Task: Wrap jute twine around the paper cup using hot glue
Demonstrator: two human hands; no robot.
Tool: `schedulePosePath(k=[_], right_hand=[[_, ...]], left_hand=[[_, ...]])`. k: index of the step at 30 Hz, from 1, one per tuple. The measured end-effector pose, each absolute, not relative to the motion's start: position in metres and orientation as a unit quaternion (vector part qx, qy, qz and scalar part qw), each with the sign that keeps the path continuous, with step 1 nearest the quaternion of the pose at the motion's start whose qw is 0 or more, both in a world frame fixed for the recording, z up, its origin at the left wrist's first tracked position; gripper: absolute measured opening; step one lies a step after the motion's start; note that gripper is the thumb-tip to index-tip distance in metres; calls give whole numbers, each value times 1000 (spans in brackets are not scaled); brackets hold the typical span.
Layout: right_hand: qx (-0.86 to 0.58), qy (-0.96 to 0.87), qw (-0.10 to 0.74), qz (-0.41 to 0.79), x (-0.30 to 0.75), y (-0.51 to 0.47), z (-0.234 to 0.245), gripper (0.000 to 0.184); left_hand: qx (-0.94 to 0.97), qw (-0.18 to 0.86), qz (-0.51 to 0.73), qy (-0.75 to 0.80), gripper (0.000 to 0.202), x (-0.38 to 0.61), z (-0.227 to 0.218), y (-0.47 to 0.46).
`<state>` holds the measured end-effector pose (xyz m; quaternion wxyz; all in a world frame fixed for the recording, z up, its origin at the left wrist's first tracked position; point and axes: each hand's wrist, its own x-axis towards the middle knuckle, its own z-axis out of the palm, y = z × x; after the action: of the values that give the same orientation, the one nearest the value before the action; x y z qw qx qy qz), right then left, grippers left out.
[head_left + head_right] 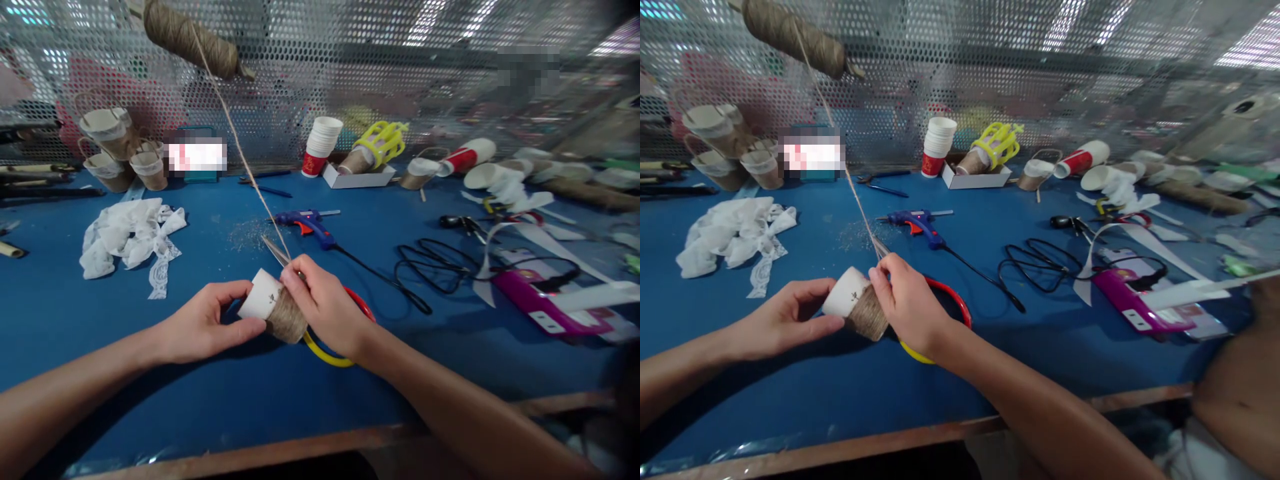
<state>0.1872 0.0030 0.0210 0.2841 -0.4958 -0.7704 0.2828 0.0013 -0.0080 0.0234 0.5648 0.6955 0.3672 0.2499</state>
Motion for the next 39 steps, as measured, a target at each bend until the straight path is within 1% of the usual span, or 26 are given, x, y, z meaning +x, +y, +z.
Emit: schedulePosePath(k=[3,5,7,12,16,21,27,30,34,39], right_hand=[[-473,-809,285,200,185,-1,17,16],[-464,-825,275,167,183,-3,14,16],[-458,-836,264,147,181,-4,11,18],[-443,-847,264,129,179,-4,9,20],[-456,-834,264,165,180,-2,12,15],[-456,-793,274,296,184,2,17,14],[-460,-743,277,399,185,3,18,17],[-462,-742,267,406,184,3,17,17],[-471,-753,267,373,182,1,15,17],[-464,-776,286,316,182,-2,10,15]], left_hand=[[654,609,240,379,25,6,23,-9],[626,629,240,394,27,10,21,-10],[615,627,248,410,27,13,19,-13],[619,577,267,460,22,20,15,-15],[609,581,275,465,20,21,15,-15],[602,610,269,440,21,20,13,-16],[631,582,265,438,20,18,11,-17],[642,570,266,438,20,18,10,-17],[644,562,276,439,22,18,9,-18],[623,604,274,414,23,16,14,-16]])
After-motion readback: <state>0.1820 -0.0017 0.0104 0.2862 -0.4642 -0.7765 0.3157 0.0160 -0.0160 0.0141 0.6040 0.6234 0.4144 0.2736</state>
